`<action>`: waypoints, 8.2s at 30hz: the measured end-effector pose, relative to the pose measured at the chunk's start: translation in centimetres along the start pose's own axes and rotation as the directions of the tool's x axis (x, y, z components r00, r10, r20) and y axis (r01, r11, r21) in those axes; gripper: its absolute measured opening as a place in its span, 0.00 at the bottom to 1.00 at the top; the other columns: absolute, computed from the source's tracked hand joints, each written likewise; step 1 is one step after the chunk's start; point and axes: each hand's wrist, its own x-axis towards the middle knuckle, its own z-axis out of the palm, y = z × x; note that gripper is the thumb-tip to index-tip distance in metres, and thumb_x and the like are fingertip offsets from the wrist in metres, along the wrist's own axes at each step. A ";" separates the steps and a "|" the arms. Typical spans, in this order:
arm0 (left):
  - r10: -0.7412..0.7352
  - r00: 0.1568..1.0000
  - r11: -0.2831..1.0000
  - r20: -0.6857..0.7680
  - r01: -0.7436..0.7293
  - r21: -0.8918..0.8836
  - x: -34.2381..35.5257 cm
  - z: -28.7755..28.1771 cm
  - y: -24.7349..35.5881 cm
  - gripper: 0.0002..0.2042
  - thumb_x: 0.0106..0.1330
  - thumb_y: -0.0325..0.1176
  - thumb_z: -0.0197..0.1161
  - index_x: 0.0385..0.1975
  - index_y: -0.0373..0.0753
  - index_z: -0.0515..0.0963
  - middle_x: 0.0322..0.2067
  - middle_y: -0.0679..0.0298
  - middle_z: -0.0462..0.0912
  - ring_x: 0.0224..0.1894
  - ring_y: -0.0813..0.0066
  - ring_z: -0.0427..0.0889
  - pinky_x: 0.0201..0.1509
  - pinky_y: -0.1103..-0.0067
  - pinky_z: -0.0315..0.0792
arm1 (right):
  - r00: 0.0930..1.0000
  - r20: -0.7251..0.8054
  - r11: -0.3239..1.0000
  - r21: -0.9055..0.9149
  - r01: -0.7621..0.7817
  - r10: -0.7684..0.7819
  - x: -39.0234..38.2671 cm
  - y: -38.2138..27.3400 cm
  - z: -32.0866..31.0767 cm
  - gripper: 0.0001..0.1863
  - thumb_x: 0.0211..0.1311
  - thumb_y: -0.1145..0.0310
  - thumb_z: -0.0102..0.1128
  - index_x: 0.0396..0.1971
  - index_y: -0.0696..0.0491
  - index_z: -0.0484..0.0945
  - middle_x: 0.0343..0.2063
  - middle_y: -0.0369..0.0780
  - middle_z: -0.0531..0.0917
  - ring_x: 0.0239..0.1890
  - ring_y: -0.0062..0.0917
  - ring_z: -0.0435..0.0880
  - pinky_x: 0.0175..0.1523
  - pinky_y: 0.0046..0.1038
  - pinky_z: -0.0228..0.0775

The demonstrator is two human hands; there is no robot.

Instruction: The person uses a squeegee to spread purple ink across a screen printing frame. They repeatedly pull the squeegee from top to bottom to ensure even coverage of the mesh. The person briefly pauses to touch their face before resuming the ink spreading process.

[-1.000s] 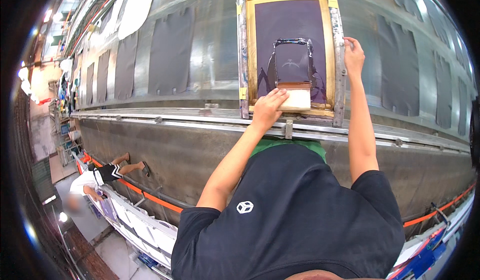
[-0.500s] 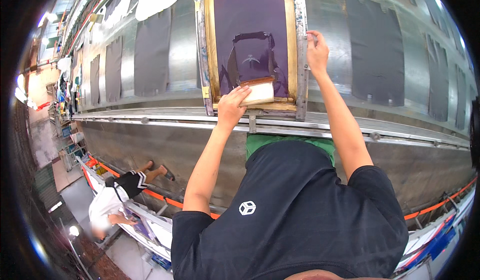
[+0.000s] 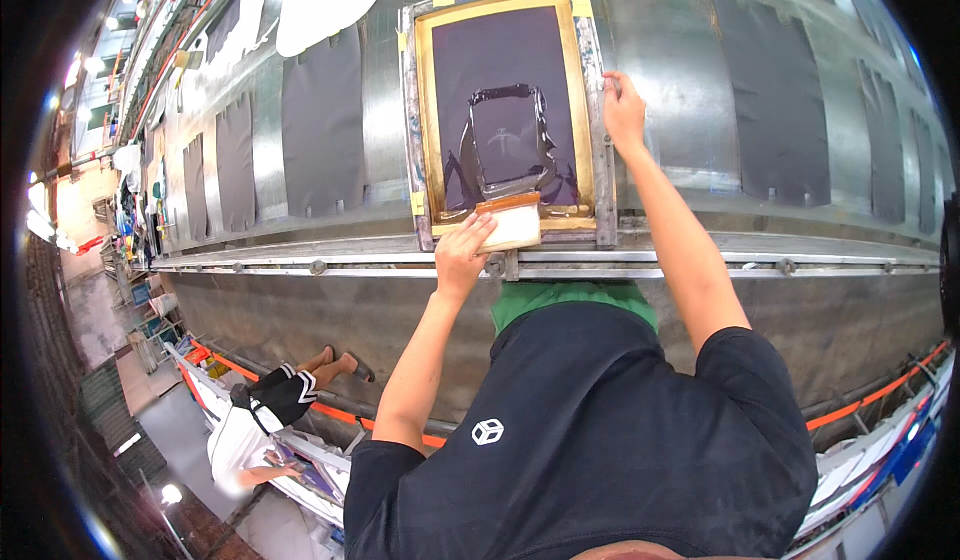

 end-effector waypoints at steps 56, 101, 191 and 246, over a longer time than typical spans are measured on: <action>0.118 0.992 0.993 0.054 -0.116 -0.036 6.1 0.7 -2.3 0.29 0.47 0.21 0.69 0.54 0.48 0.82 0.58 0.68 0.83 0.63 0.67 0.79 0.53 0.70 0.74 | 0.996 -0.087 0.998 -0.070 -0.002 -0.004 4.0 1.0 -0.9 0.13 0.69 0.59 0.60 0.46 0.47 0.86 0.29 0.43 0.86 0.31 0.30 0.81 0.44 0.32 0.73; 0.047 0.996 0.994 0.073 -0.040 -0.099 6.1 -19.2 -39.1 0.17 0.50 0.25 0.71 0.42 0.46 0.88 0.43 0.64 0.89 0.45 0.62 0.87 0.49 0.71 0.80 | 0.726 0.536 0.658 -0.364 0.659 -0.431 -20.8 -24.5 35.4 0.23 0.47 0.69 0.73 0.48 0.48 0.83 0.47 0.33 0.83 0.49 0.31 0.77 0.54 0.36 0.68; -0.002 0.993 0.999 0.121 -0.002 0.034 -12.6 -39.8 -71.6 0.19 0.51 0.27 0.71 0.45 0.54 0.87 0.49 0.74 0.88 0.53 0.75 0.86 0.45 0.73 0.76 | 0.732 0.584 0.779 -0.252 0.575 -0.351 -41.1 -42.3 68.1 0.25 0.48 0.77 0.69 0.52 0.52 0.81 0.51 0.38 0.82 0.50 0.37 0.77 0.58 0.39 0.69; -0.040 0.996 0.998 0.083 0.035 0.062 -30.4 -59.6 -100.9 0.29 0.46 0.19 0.67 0.54 0.46 0.83 0.57 0.67 0.84 0.63 0.67 0.79 0.56 0.70 0.74 | 0.998 -0.026 0.998 0.037 0.052 -0.051 -42.4 -53.6 103.9 0.09 0.72 0.64 0.57 0.45 0.52 0.81 0.19 0.48 0.80 0.23 0.40 0.80 0.33 0.40 0.70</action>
